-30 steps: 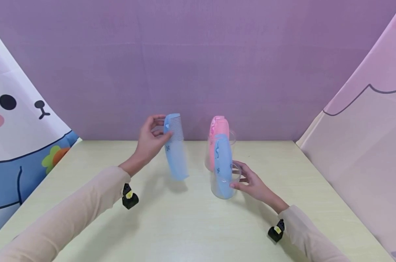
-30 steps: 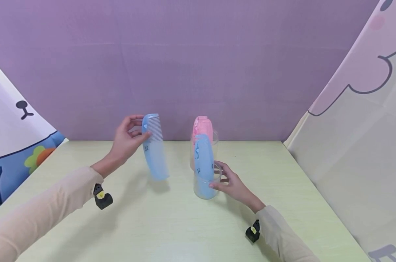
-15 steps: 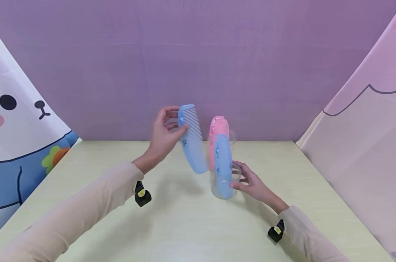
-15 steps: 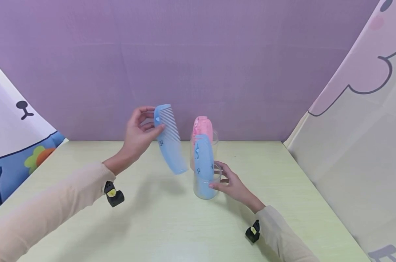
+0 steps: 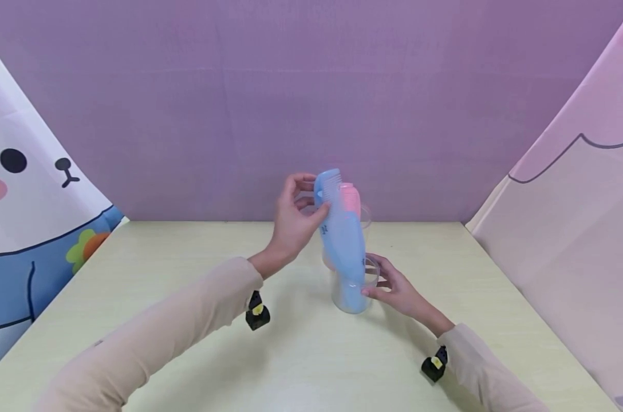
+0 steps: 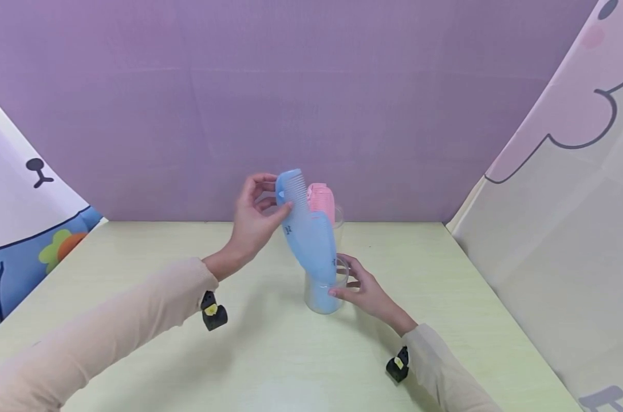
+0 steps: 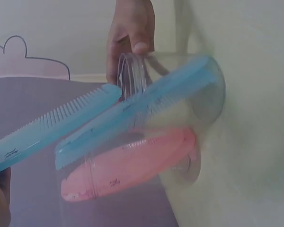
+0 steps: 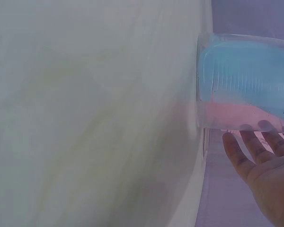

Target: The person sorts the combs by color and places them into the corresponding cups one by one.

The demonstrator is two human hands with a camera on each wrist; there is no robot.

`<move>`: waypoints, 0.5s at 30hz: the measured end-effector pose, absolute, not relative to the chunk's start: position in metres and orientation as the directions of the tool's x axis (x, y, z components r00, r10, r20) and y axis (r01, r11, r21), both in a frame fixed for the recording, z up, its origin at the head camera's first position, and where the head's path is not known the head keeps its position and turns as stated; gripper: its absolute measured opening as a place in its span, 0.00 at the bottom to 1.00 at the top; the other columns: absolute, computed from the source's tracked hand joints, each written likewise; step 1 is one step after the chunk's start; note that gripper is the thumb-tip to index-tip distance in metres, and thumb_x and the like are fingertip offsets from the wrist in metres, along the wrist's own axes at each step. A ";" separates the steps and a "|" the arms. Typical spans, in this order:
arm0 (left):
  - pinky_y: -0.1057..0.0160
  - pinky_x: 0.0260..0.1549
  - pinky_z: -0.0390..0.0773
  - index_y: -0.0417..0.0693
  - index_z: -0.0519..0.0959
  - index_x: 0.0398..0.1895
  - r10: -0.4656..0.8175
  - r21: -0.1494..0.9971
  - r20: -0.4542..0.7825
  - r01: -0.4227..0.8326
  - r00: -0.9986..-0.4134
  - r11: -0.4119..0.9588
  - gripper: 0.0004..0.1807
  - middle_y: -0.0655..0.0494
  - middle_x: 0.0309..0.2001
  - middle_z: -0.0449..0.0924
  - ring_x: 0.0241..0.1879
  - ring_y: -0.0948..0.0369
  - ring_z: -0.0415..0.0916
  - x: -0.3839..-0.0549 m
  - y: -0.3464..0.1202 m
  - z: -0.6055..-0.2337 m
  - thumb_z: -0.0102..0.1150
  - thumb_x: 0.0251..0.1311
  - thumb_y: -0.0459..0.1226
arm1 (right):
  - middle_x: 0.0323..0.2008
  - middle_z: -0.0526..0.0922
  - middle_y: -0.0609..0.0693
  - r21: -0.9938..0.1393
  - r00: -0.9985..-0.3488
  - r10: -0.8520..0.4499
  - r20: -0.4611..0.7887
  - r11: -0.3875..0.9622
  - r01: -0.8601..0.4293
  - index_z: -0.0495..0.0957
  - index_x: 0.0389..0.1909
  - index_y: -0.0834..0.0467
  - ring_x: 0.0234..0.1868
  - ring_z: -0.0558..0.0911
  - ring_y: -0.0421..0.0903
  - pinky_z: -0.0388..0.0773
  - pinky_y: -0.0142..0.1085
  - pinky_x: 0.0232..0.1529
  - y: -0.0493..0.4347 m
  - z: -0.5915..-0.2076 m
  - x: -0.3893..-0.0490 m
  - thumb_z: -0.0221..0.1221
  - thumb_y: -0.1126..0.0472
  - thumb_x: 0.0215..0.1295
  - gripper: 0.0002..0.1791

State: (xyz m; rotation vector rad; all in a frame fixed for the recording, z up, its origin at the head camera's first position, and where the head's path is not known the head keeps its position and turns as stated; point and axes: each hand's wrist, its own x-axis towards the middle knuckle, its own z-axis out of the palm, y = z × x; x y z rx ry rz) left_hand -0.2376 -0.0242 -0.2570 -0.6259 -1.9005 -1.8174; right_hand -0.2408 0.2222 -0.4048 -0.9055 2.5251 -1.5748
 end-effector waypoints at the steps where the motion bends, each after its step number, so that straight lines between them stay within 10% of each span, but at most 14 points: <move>1: 0.56 0.45 0.79 0.37 0.64 0.52 0.028 0.801 0.597 0.597 -0.802 0.040 0.24 0.42 0.47 0.71 0.42 0.49 0.76 -0.239 -0.021 -0.261 0.59 0.52 0.26 | 0.64 0.63 0.58 -0.832 -0.830 -0.488 0.270 0.316 -0.456 0.53 0.67 0.54 0.61 0.67 0.59 0.75 0.44 0.49 0.222 -0.405 -0.241 0.60 0.64 0.58 0.37; 15: 0.59 0.39 0.81 0.37 0.62 0.53 0.056 0.857 0.513 0.515 -0.857 0.027 0.24 0.41 0.48 0.70 0.42 0.47 0.77 -0.226 0.001 -0.277 0.57 0.54 0.26 | 0.64 0.62 0.61 -0.825 -0.826 -0.489 0.280 0.318 -0.468 0.53 0.66 0.57 0.61 0.67 0.63 0.74 0.49 0.49 0.223 -0.407 -0.242 0.59 0.65 0.59 0.36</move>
